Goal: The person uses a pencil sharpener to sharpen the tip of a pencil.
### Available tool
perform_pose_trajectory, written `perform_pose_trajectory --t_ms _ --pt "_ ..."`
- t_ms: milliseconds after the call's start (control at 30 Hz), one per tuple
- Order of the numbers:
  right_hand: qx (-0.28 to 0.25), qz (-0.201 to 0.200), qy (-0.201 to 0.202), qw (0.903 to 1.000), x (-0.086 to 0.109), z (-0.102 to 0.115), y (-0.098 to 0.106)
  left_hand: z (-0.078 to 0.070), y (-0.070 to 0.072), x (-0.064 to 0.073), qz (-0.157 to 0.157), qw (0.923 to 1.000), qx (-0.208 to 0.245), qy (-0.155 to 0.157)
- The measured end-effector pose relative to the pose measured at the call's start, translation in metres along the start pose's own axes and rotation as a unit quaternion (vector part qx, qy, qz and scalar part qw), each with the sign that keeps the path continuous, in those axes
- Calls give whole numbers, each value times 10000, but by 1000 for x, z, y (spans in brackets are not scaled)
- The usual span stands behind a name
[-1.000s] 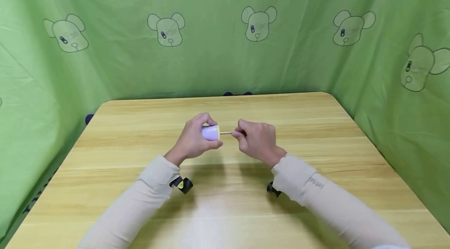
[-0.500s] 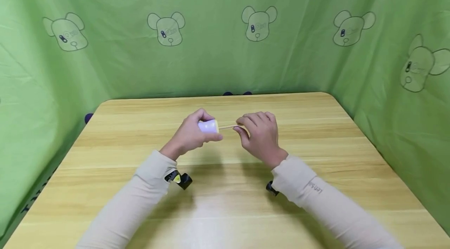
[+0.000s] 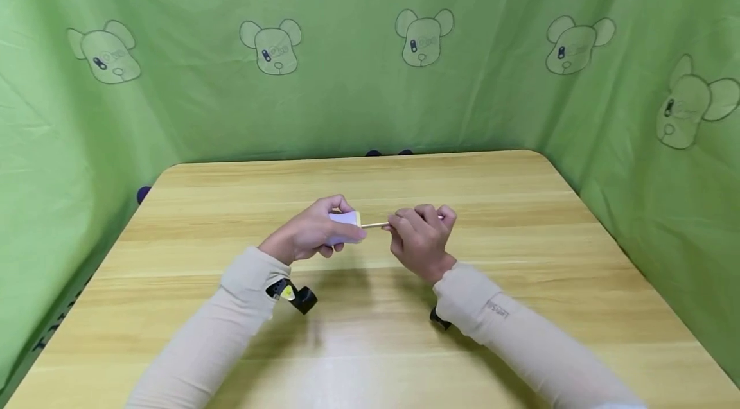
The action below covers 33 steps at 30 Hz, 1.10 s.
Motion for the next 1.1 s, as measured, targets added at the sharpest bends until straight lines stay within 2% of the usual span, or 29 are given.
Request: perform_pose_trajectory --t_ms 133,233,400,533,567,633,700,733,767,800,833,867,900,933,967,1000,1033,1067,1100 --pt "87 106 -123 9998 -3 3 0 3 -3 -2 -150 9997 -91 -169" --pt "119 342 -212 9991 -7 5 -2 3 -2 0 -354 9985 -269 -317" --pt "57 883 -416 9952 -13 5 -2 2 -2 3 -749 9914 -902 -583" --pt "-18 1445 -683 9871 -17 1 -3 -2 -2 4 -1141 9731 -1733 -997" --pt "-53 1641 -777 9834 -18 0 -3 -3 -2 3 -1229 9667 -1949 -1118" --pt "-143 2123 -982 9721 -20 -3 -5 -5 -1 3 -1436 9474 -2496 -1395" --pt "-339 2738 -1241 9531 -23 -6 -7 -8 -2 3 -1588 9228 -3051 -1735" --pt "-499 3085 -1399 9395 -25 -8 -8 -10 -3 3 -1657 9078 -3332 -1933" --pt "-670 3493 -1590 9210 -26 -11 -10 -12 -3 4 -1729 8914 -3608 -2128" --pt "-903 3957 -1828 8954 -27 -13 -12 -13 -4 4 -1792 8738 -3886 -2311" --pt "-1155 4426 -2072 8648 -28 -15 -14 -13 -5 5 -1818 8586 -4100 -2484" --pt "-1394 4871 -2320 8304 -29 -17 -16 -14 -6 6 -1825 8461 -4265 -2626" --pt "-1572 5277 -2548 7949 -29 -19 -18 -14 -7 6 -1816 8373 -4371 -2737" --pt "-1698 5604 -2734 7631 -31 -21 -19 -14 -8 7 -1800 8327 -4422 -2804" --pt "-1756 5842 -2877 7383 -32 -23 -19 -13 -8 7 -1782 8317 -4438 -2820" --pt "-1800 5976 -2965 7229 -34 -24 -19 -13 -8 7 -1770 8346 -4402 -2799" --pt "-1809 5995 -2974 7207 -36 -26 -19 -14 -7 7 -1764 8421 -4299 -2738" --pt "-1787 5911 -2947 7293 -38 -27 -18 -14 -6 6 -1775 8527 -4153 -2627" --pt "-1765 5730 -2866 7472 -40 -27 -16 -14 -4 6 -1789 8659 -3957 -2482"
Point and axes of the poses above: each hand's wrist, its own x-axis away from the middle knuckle, its own y-axis out of the back of the hand, z = x × y, the point moved 5 cm from there along -x, towards the middle knuckle, and after that the axes turned 10 degrees about z, right-handed, at the moved point
